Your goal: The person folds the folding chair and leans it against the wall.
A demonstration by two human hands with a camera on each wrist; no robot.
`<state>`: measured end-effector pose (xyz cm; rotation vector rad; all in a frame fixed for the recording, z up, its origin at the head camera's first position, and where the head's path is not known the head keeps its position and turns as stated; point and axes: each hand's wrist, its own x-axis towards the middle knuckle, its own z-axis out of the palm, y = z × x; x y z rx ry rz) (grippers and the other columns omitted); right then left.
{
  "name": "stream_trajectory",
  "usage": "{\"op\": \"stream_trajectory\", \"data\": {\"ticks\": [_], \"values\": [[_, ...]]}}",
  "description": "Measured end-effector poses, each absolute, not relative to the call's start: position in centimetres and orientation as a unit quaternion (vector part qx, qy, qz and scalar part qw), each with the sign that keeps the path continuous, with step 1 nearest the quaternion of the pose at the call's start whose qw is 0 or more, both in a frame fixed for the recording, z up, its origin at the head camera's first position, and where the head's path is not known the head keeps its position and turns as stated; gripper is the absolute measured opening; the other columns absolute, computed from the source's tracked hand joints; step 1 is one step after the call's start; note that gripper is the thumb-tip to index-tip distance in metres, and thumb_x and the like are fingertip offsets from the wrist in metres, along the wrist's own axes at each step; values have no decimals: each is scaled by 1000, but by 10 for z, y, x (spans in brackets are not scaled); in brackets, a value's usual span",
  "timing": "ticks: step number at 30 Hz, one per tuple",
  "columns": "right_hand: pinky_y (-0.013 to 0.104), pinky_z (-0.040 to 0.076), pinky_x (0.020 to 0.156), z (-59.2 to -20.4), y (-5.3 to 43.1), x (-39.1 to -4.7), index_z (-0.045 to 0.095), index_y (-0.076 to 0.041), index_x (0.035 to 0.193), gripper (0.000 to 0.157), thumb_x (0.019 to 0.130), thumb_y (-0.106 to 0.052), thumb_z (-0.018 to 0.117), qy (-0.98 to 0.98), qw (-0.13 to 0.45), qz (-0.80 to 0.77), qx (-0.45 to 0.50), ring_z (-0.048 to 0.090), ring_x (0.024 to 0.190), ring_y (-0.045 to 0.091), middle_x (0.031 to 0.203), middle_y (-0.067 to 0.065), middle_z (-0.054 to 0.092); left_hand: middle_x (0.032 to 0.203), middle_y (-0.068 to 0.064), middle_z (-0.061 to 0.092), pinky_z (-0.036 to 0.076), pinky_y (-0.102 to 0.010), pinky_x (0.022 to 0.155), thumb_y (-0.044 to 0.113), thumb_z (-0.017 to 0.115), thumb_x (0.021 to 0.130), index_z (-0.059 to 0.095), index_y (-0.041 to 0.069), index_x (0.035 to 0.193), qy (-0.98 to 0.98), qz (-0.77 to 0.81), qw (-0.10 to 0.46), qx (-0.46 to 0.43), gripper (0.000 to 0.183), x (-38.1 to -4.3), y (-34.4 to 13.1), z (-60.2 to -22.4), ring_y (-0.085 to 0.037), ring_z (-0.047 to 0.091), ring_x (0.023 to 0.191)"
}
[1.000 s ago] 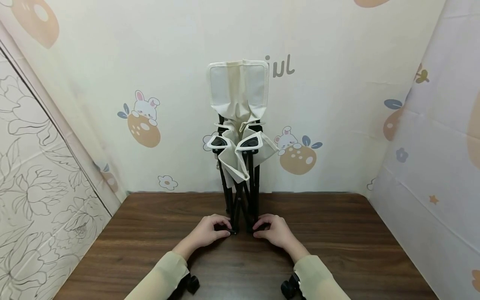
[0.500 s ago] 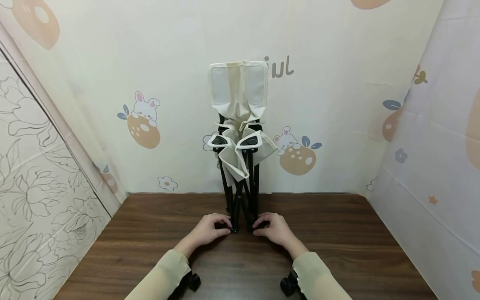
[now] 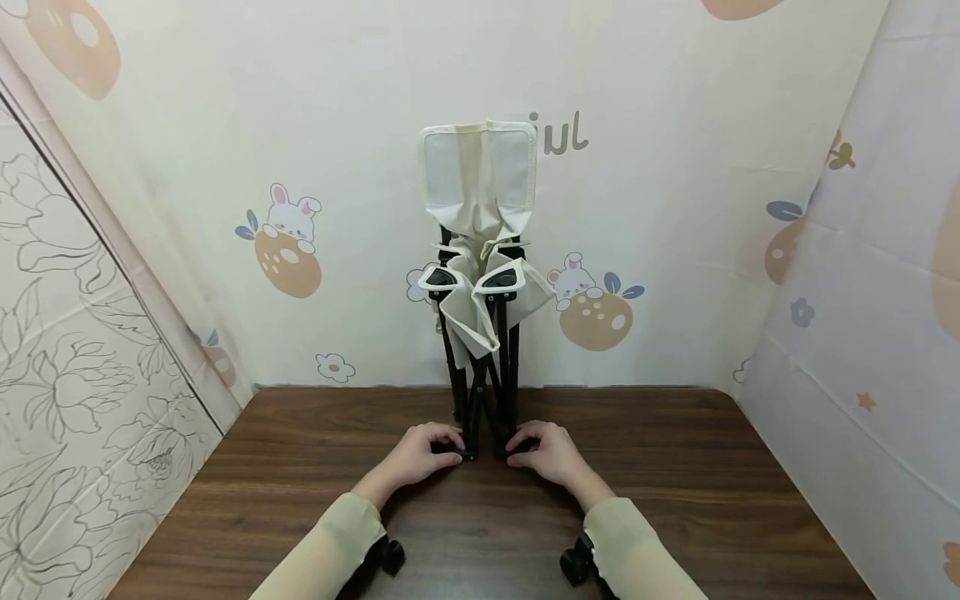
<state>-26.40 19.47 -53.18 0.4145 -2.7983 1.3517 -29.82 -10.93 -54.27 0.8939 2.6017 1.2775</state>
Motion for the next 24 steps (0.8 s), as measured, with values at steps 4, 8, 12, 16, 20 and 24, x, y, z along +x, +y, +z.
{"op": "stream_trajectory", "data": {"ticks": [4, 8, 12, 16, 20, 24], "values": [[35, 58, 82, -534, 194, -266, 84, -19, 94, 15, 84, -15, 95, -893, 10, 429, 138, 73, 101, 22, 134, 22, 72, 138, -2, 74, 52, -52, 110, 16, 83, 99, 81, 23, 104, 855, 425, 54, 292, 9, -299, -109, -542, -25, 68, 122], [36, 58, 83, -535, 194, -268, 84, -20, 93, 15, 84, -15, 95, -892, 12, 431, 136, 72, 101, 21, 135, 22, 72, 137, -1, 75, 52, -51, 109, 16, 83, 98, 81, 22, 104, 854, 427, 52, 293, 9, -299, -110, -542, -25, 67, 122], [39, 58, 85, -536, 193, -268, 84, -21, 93, 15, 84, -15, 95, -892, 11, 435, 125, 72, 105, 24, 136, 21, 72, 137, -1, 75, 52, -51, 110, 16, 83, 99, 81, 22, 104, 854, 425, 54, 296, 8, -301, -110, -542, -25, 67, 123], [40, 58, 88, -537, 192, -269, 85, -22, 92, 16, 83, -14, 95, -892, 15, 435, 118, 72, 113, 30, 135, 18, 73, 137, -2, 75, 52, -50, 109, 15, 83, 98, 81, 21, 105, 855, 420, 51, 301, 9, -304, -110, -543, -24, 68, 122], [42, 58, 90, -537, 191, -270, 85, -22, 91, 16, 83, -13, 95, -893, 19, 435, 116, 71, 118, 34, 135, 18, 73, 136, -3, 76, 53, -49, 108, 14, 83, 98, 81, 19, 105, 856, 412, 41, 308, 9, -307, -109, -545, -25, 69, 121], [45, 59, 91, -537, 190, -272, 85, -21, 91, 15, 84, -13, 95, -892, 18, 437, 117, 72, 114, 32, 135, 19, 73, 136, -3, 76, 54, -48, 108, 13, 84, 97, 81, 19, 105, 857, 411, 39, 307, 10, -311, -109, -547, -25, 69, 120]]}}
